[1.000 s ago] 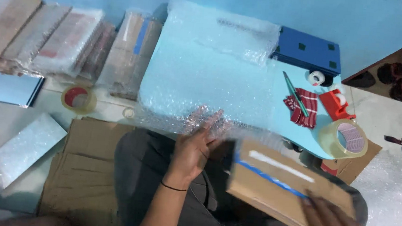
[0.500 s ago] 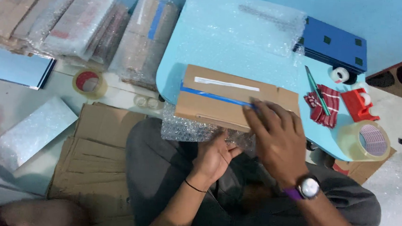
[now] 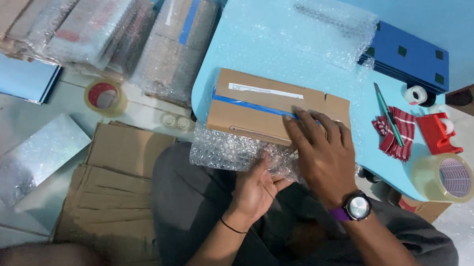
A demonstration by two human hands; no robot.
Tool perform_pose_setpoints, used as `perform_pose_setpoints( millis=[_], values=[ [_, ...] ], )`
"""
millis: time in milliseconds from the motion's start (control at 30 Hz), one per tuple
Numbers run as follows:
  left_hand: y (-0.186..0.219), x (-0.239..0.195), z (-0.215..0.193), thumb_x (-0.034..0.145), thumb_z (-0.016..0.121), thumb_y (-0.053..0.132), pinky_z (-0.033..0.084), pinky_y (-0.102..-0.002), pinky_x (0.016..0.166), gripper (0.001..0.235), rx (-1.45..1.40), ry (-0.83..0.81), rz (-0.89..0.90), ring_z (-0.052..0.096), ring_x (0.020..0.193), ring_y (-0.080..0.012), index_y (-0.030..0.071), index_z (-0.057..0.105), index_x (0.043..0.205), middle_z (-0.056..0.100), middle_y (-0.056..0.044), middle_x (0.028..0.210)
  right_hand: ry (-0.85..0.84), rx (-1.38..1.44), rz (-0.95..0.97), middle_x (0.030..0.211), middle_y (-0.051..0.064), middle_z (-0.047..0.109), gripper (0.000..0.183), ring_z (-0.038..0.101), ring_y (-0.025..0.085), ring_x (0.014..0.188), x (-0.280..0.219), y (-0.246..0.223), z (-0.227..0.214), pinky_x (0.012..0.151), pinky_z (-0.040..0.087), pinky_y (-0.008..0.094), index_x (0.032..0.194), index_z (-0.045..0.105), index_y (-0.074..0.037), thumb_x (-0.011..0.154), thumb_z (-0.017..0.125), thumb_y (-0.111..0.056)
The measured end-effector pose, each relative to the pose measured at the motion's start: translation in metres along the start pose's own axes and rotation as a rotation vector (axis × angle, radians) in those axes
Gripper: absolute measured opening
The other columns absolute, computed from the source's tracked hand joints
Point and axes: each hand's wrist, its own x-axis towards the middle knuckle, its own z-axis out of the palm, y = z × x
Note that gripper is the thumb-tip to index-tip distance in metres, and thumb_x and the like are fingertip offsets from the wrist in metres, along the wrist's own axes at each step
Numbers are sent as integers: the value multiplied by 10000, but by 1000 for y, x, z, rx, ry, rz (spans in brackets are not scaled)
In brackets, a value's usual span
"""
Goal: The person wraps a small cardboard box in bubble wrap and secures it with tape. They fold the bubble wrap around the box, use a tape dispenser to seal the edges, and place the finished package aside.
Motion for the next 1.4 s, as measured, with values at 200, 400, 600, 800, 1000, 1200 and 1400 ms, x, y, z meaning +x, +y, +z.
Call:
perform_pose_setpoints(
  millis=[200,400,600,800,1000,1200,1400],
  values=[
    [-2,1,-5,1056,502,408,444,-628,1122,503,24,-23,-14,576,1308,-431,84,593,1430,565,-233,1485,-19,18,10,1373,60,649,468,587,314,1297,3,5,5,1041,452,491,1444,629,-272,1003,591,-117],
    [5,-3,6,1067,493,397,412,-642,1143,561,13,-83,3,513,1345,-477,35,512,1496,504,-298,1504,-86,21,24,1401,62,623,487,561,312,1327,4,9,4,1058,439,500,1481,597,-287,1019,570,-135],
    [11,-10,21,1067,478,390,467,-610,1115,520,23,-93,15,563,1310,-447,48,574,1447,559,-262,1470,-241,47,42,1443,73,575,460,525,328,1354,8,13,-9,1048,447,538,1467,580,-267,1021,559,-156],
    [2,-3,2,1054,478,323,432,-645,1135,485,37,-86,-3,556,1316,-462,46,586,1437,575,-255,1460,-269,150,75,1514,197,499,631,457,466,1398,3,12,-15,1077,392,669,1530,513,-197,923,574,-36],
    [2,-4,2,1027,485,311,411,-647,1141,533,87,54,-31,534,1329,-484,23,540,1472,547,-251,1501,-202,107,133,1573,177,468,570,406,439,1455,-9,7,-10,1122,267,731,1570,456,-231,1017,588,-187],
    [1,-3,6,1007,495,311,395,-639,1174,547,48,143,-38,526,1323,-499,22,541,1469,560,-293,1462,-308,161,192,1595,163,437,654,378,444,1466,-16,10,-3,1103,261,769,1576,435,-260,960,618,-141],
    [-2,0,-6,1032,568,273,414,-707,1130,372,15,24,50,550,1182,-608,17,690,1274,691,-377,1146,-391,196,174,1585,164,450,663,382,429,1468,-14,20,-6,1097,291,759,1576,432,-264,955,604,-105]
  ],
)
